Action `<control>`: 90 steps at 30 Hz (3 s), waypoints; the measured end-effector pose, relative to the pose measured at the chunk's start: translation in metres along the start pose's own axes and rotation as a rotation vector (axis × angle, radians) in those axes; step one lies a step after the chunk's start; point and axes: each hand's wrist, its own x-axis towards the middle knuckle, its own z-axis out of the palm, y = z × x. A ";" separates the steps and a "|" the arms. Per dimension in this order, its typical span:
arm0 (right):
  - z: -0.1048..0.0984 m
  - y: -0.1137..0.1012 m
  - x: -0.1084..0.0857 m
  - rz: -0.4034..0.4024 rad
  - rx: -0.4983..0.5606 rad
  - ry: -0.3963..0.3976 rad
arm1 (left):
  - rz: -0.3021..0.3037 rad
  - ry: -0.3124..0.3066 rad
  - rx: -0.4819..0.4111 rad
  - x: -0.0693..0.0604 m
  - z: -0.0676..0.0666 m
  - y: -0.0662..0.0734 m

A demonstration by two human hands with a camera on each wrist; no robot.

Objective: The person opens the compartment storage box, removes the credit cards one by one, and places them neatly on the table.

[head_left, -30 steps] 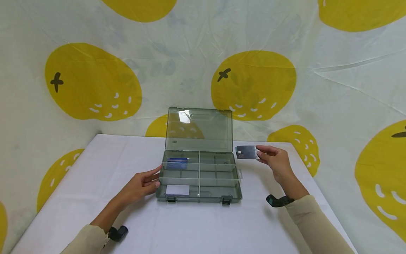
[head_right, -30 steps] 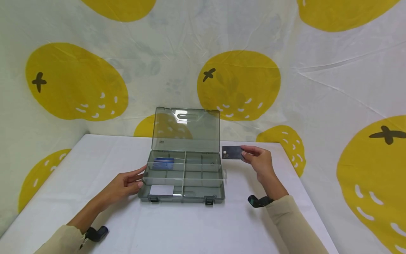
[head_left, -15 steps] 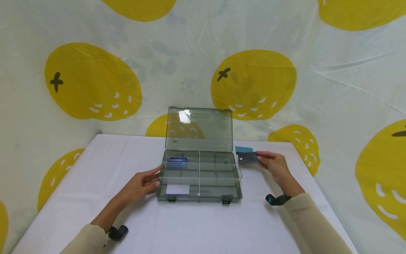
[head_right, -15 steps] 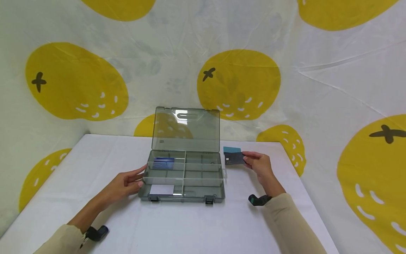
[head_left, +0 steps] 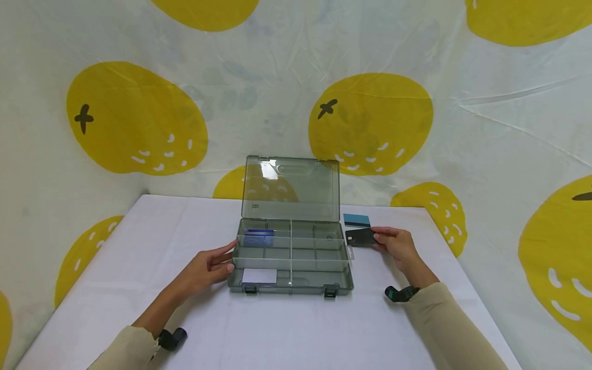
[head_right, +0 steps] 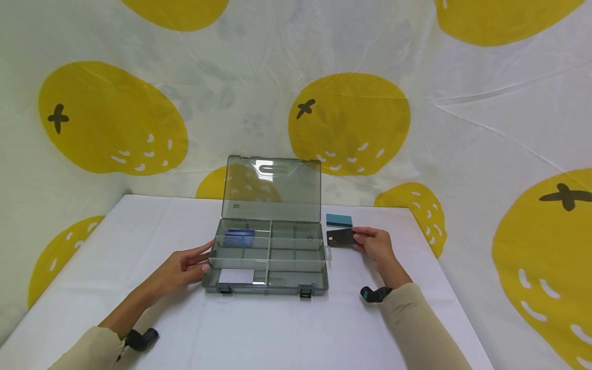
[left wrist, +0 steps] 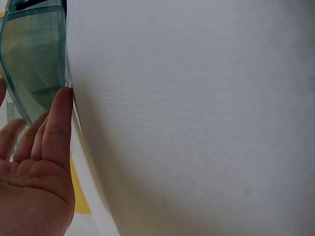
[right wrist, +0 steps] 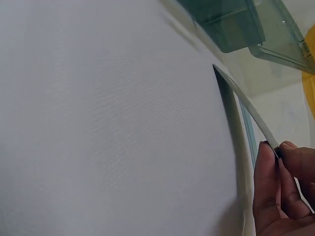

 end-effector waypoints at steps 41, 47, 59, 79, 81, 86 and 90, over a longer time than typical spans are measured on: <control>0.094 -0.085 -0.073 -0.426 -0.013 -0.240 | 0.026 0.001 0.006 0.000 0.000 0.002; 0.120 -0.093 -0.074 -0.419 0.027 -0.309 | 0.030 0.000 0.008 -0.001 0.000 0.001; 0.170 -0.098 -0.065 -0.383 0.044 -0.384 | 0.030 -0.001 0.018 0.000 -0.001 0.000; 0.239 -0.103 -0.050 -0.300 -0.073 -0.485 | 0.033 -0.012 -0.001 0.001 -0.001 -0.001; 0.245 -0.103 -0.048 -0.290 -0.102 -0.484 | 0.034 -0.012 0.003 0.001 0.000 -0.001; 0.260 -0.101 -0.042 -0.292 -0.145 -0.466 | 0.032 -0.014 0.000 0.001 0.000 -0.001; 0.270 -0.099 -0.041 -0.304 -0.153 -0.477 | 0.036 -0.016 -0.020 0.000 -0.001 -0.002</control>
